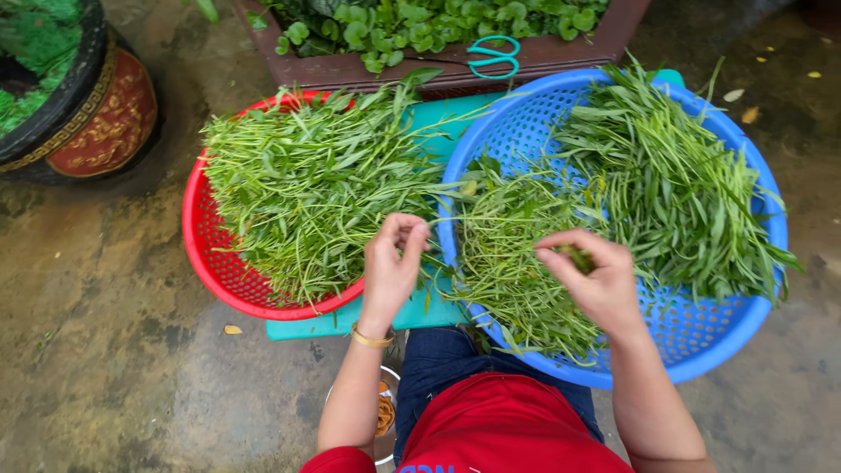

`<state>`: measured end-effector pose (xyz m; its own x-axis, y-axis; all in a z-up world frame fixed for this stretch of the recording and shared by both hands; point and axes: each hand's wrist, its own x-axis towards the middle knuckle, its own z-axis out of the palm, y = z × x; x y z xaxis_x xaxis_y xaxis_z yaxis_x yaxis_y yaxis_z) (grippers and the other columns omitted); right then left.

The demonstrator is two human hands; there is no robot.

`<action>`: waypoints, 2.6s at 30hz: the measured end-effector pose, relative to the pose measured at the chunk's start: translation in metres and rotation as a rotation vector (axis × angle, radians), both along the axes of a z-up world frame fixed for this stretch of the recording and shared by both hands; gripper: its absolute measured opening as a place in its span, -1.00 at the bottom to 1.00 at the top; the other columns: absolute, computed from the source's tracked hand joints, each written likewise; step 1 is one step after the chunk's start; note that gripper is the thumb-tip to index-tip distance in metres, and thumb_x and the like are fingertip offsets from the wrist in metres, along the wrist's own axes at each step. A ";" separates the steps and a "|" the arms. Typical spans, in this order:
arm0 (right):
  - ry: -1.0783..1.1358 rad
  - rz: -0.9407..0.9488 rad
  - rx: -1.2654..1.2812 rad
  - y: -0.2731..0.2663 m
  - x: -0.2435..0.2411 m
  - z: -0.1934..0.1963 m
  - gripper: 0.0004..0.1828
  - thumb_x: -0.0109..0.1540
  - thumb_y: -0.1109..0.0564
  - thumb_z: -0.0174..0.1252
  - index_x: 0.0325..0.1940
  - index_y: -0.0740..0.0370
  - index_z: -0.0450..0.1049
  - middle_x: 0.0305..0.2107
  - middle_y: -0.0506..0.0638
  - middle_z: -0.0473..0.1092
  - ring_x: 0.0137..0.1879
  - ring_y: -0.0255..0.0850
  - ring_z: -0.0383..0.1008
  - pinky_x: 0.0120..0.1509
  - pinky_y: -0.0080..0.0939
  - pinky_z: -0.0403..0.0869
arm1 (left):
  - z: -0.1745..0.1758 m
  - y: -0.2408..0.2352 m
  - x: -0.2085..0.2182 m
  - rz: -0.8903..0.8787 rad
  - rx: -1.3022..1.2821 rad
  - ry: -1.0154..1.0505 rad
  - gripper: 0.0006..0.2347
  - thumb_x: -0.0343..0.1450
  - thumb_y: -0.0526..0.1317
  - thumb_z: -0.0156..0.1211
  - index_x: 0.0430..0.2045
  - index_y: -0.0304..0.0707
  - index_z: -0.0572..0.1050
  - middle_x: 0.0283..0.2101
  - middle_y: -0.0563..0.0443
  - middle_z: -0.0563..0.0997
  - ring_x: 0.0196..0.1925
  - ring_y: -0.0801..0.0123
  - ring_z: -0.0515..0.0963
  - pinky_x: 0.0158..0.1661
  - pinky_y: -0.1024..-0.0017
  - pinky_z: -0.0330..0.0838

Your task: The person picks leaves and tender stems from a pile of green vegetables, transferring them from one basket to another by hand.

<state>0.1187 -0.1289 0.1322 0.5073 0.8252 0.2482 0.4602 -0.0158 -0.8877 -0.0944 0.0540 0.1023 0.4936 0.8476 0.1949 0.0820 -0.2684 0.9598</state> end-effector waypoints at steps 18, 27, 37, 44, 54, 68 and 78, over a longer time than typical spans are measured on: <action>-0.272 -0.223 0.098 -0.006 0.031 -0.010 -0.89 0.32 0.33 0.20 -0.09 0.26 0.59 -0.32 -0.02 0.46 -0.30 -0.27 0.42 -0.25 -0.30 0.35 | -0.039 -0.064 0.083 -0.259 0.108 0.131 -0.90 0.52 -0.25 0.18 -0.18 -0.26 0.55 -0.19 -0.11 0.69 -0.16 0.25 0.70 -0.10 0.36 0.53; 0.385 -0.316 0.323 -0.041 0.042 0.016 -0.96 0.40 0.22 0.03 -0.14 0.16 0.39 -0.41 -0.11 0.43 -0.48 -0.53 0.16 -0.40 -0.54 0.16 | -0.025 0.016 -0.007 0.186 0.531 0.309 -0.70 0.40 -0.20 0.35 0.02 -0.17 0.60 0.19 -0.17 0.48 0.18 -0.01 0.52 0.14 0.17 0.40; -0.004 -0.166 0.168 -0.042 0.017 0.015 -0.95 0.53 0.33 0.09 0.05 0.39 0.45 -0.34 -0.05 0.45 -0.26 -0.48 0.37 -0.19 -0.52 0.31 | -0.058 0.198 -0.122 0.381 0.860 0.889 -0.83 0.29 -0.34 0.31 -0.29 -0.11 0.67 -0.19 0.04 0.64 -0.04 0.14 0.52 -0.09 0.18 0.32; -0.018 -0.162 0.075 -0.033 0.010 0.017 -0.86 0.42 0.31 0.13 0.06 0.36 0.52 -0.41 -0.08 0.47 -0.28 -0.45 0.42 -0.14 -0.42 0.37 | -0.016 0.185 -0.120 0.372 0.962 0.904 -0.97 0.37 -0.24 0.36 -0.41 -0.09 0.62 -0.24 0.06 0.59 -0.04 0.20 0.50 -0.02 0.18 0.16; 0.003 -0.143 0.079 -0.021 0.008 0.013 -0.86 0.39 0.28 0.14 0.02 0.30 0.54 -0.41 -0.09 0.47 -0.26 -0.42 0.43 -0.17 -0.40 0.38 | 0.020 0.095 -0.096 0.161 0.190 -0.044 -0.94 0.51 -0.33 0.22 -0.22 -0.35 0.55 -0.25 0.05 0.66 -0.21 0.54 0.60 -0.13 0.55 0.47; -0.025 -0.168 -0.052 -0.030 0.002 0.021 -0.83 0.23 0.24 0.31 -0.08 0.26 0.62 -0.50 -0.02 0.44 -0.39 -0.34 0.35 -0.34 -0.32 0.28 | -0.053 0.076 -0.035 0.117 -0.305 -0.470 -0.89 0.63 -0.22 0.03 -0.22 -0.27 0.37 -0.40 0.15 0.42 -0.59 0.72 0.26 -0.63 0.66 0.15; -0.738 0.120 0.251 0.043 -0.031 0.019 -0.61 0.10 0.23 0.32 0.03 0.15 0.59 -0.32 0.03 0.53 -0.15 -0.05 0.60 -0.16 -0.11 0.56 | -0.007 -0.014 0.037 -0.092 -0.267 -0.337 -0.92 0.58 -0.25 0.03 -0.19 -0.27 0.38 -0.38 0.15 0.46 -0.55 0.71 0.34 -0.59 0.69 0.21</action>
<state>0.0877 -0.0859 0.1514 0.0499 0.7385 0.6724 0.9177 0.2318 -0.3226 -0.0572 0.0397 0.0954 0.5158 0.8456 0.1377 -0.2603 0.0016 0.9655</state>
